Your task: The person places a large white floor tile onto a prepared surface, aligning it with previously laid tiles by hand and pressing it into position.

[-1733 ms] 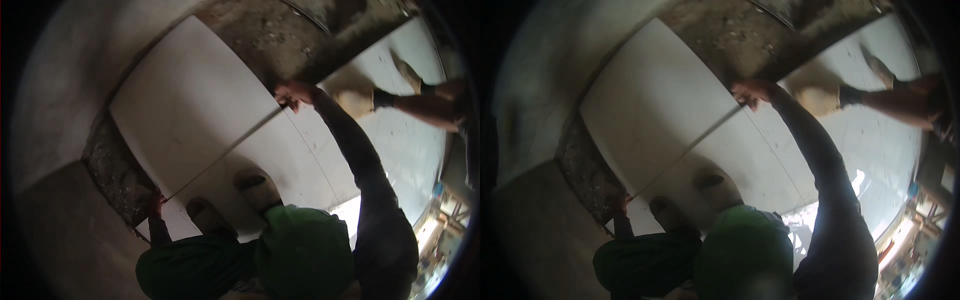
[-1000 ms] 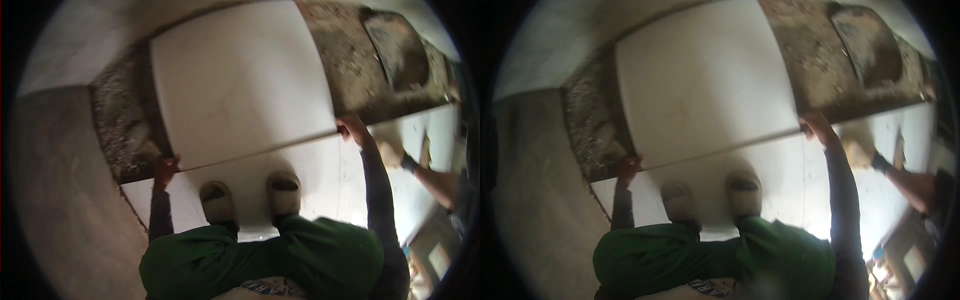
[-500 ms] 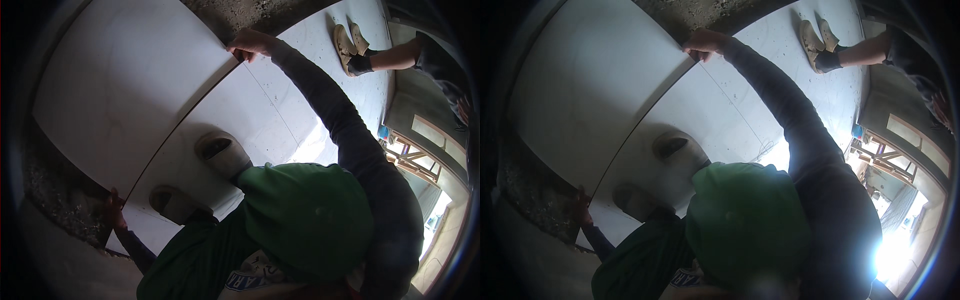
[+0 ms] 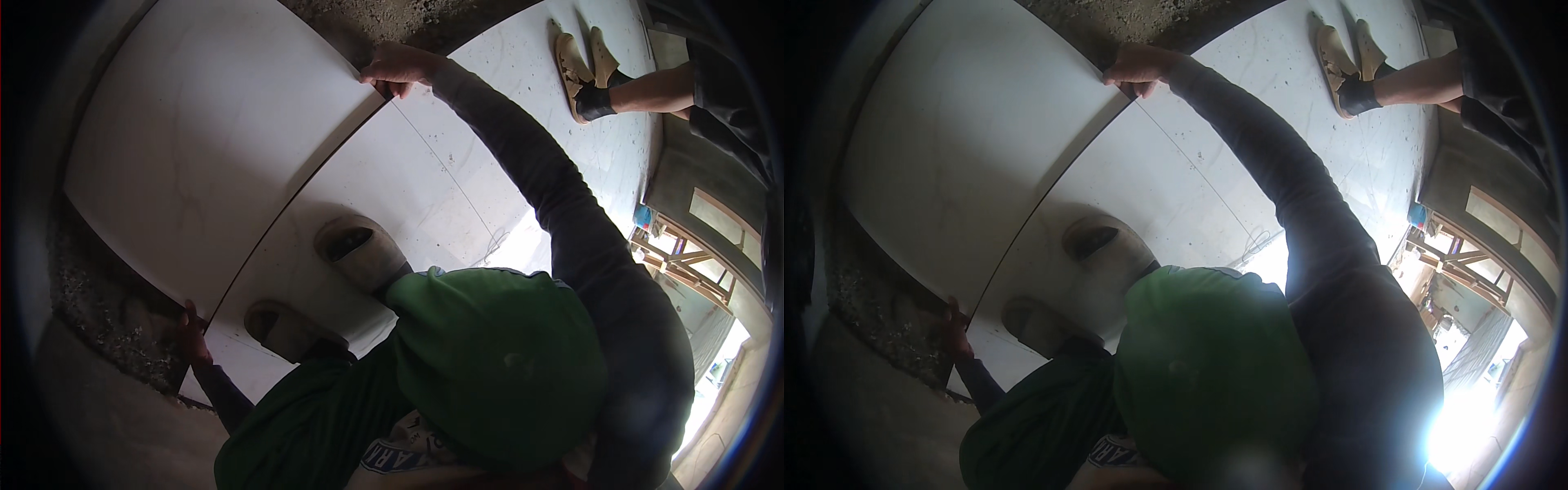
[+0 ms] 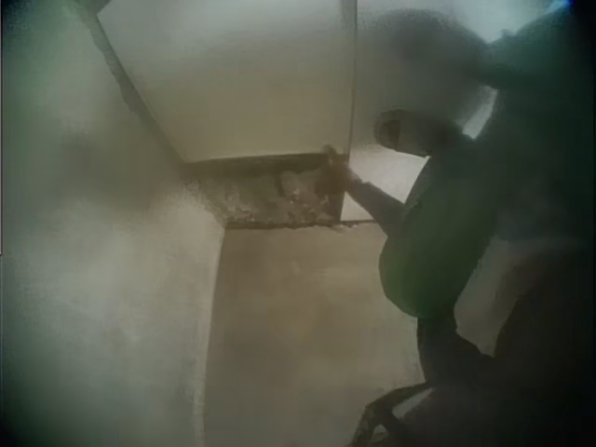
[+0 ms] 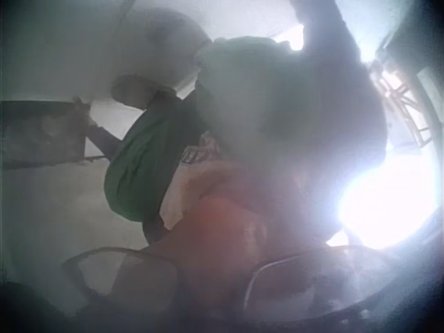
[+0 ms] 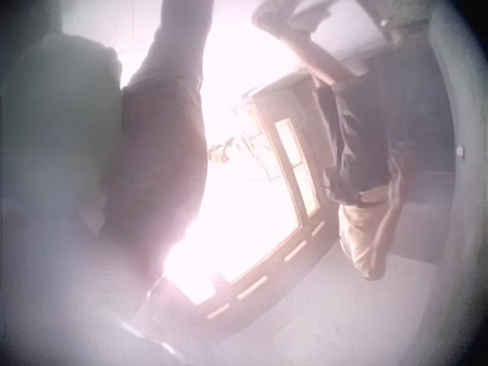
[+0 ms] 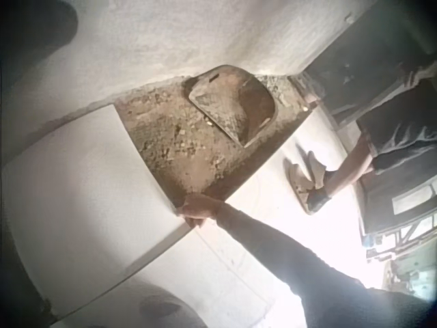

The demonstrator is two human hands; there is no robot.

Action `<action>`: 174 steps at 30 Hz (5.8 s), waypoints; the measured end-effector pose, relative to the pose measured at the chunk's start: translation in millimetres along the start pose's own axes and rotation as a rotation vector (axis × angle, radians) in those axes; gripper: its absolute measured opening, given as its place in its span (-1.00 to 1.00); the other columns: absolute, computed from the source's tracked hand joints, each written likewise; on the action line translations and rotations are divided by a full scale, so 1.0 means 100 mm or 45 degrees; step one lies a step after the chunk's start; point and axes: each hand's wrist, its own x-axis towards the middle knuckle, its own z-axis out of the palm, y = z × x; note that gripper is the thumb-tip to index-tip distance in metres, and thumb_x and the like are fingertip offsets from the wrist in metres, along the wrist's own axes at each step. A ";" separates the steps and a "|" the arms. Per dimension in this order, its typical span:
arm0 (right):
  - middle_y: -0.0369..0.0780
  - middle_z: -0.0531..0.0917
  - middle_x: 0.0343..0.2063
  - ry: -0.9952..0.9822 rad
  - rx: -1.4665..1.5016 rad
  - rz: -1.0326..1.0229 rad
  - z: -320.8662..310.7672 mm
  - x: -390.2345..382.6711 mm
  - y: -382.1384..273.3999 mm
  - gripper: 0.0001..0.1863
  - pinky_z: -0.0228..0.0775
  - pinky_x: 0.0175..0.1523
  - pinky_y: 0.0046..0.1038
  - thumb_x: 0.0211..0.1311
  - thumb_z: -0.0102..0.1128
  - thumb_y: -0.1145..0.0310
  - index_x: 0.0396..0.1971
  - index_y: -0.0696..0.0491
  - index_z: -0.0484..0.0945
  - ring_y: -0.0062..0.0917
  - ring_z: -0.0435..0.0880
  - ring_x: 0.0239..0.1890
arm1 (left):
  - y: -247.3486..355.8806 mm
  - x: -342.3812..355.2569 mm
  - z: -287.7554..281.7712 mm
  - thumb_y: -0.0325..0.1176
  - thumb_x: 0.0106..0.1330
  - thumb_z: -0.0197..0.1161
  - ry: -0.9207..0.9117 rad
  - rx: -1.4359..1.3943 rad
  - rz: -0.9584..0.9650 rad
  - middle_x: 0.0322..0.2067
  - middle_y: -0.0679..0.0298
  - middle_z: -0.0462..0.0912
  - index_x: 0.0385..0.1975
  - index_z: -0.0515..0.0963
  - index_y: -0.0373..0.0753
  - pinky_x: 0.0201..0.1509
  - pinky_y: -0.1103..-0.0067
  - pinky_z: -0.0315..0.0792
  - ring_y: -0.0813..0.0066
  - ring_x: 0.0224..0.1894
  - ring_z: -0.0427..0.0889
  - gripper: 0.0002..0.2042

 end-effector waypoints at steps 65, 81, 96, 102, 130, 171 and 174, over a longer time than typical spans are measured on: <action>-0.32 0.61 -0.32 0.458 -0.046 0.090 0.09 1.05 -1.00 -0.43 0.30 -0.30 -0.60 0.30 0.24 -0.15 -0.12 0.13 0.60 -0.68 0.52 -0.36 | 0.13 1.34 -0.86 -0.16 0.27 0.47 -0.522 -1.240 0.501 -0.48 0.36 0.57 -0.43 0.63 -0.20 -0.24 0.50 0.43 0.54 -0.41 0.50 -0.75; -0.39 0.45 -0.37 0.410 0.019 0.060 -0.04 1.16 -0.90 -0.46 0.36 -0.02 -0.44 0.33 0.24 -0.13 -0.14 0.13 0.57 -0.64 0.41 -0.30 | 0.17 1.17 -0.96 -0.30 0.31 0.38 -0.246 -1.003 0.509 -0.67 0.38 0.48 -0.71 0.47 -0.17 -0.45 0.52 0.32 0.61 -0.61 0.36 -0.66; -0.47 0.25 -0.51 0.338 0.165 0.071 -0.17 1.23 -0.83 -0.61 0.17 -0.23 -0.51 0.35 0.25 -0.05 -0.39 -0.01 0.50 -0.69 0.20 -0.44 | 0.13 1.39 -0.81 -0.38 0.30 0.38 -0.254 -1.091 0.443 -0.64 0.35 0.50 0.21 0.42 -0.45 -0.50 0.56 0.34 0.60 -0.62 0.38 -0.48; -0.51 0.19 -0.56 0.418 0.177 0.071 0.03 1.10 -0.93 -0.63 0.06 -0.34 -0.58 0.33 0.27 -0.05 -0.49 -0.15 0.38 -0.73 0.14 -0.48 | 0.12 1.44 -0.73 -0.30 0.32 0.37 -0.174 -1.147 0.548 -0.68 0.35 0.48 -0.51 0.61 -0.26 -0.55 0.52 0.28 0.60 -0.62 0.36 -0.79; -0.10 0.47 0.22 0.318 0.345 0.009 0.02 1.07 -0.89 -0.02 0.38 0.30 -0.37 0.17 0.36 -0.22 0.32 0.27 0.26 -0.41 0.46 0.25 | 0.35 1.10 -0.75 -0.08 0.40 0.25 0.017 -0.838 0.460 -0.69 0.40 0.30 -0.71 0.29 -0.12 -0.43 0.46 0.20 0.56 -0.60 0.21 -0.54; 0.09 0.35 0.31 0.237 0.159 -0.138 0.29 0.19 -1.50 -0.23 0.20 0.38 -0.10 0.46 0.01 -0.10 0.33 0.31 0.25 -0.10 0.31 0.37 | 0.13 1.55 -0.48 -0.04 0.44 0.23 -0.312 -1.205 0.306 -0.08 0.33 0.67 0.06 0.59 -0.29 0.04 0.58 0.47 0.56 -0.08 0.62 -0.57; 0.06 0.34 0.26 0.219 0.141 -0.163 0.26 0.20 -1.49 -0.25 0.18 0.32 -0.12 0.45 0.02 -0.11 0.27 0.28 0.25 -0.14 0.30 0.31 | 0.19 1.46 -0.49 -0.01 0.42 0.24 -0.478 -1.269 0.252 -0.36 0.48 0.64 -0.13 0.64 -0.20 -0.27 0.66 0.43 0.67 -0.36 0.57 -0.65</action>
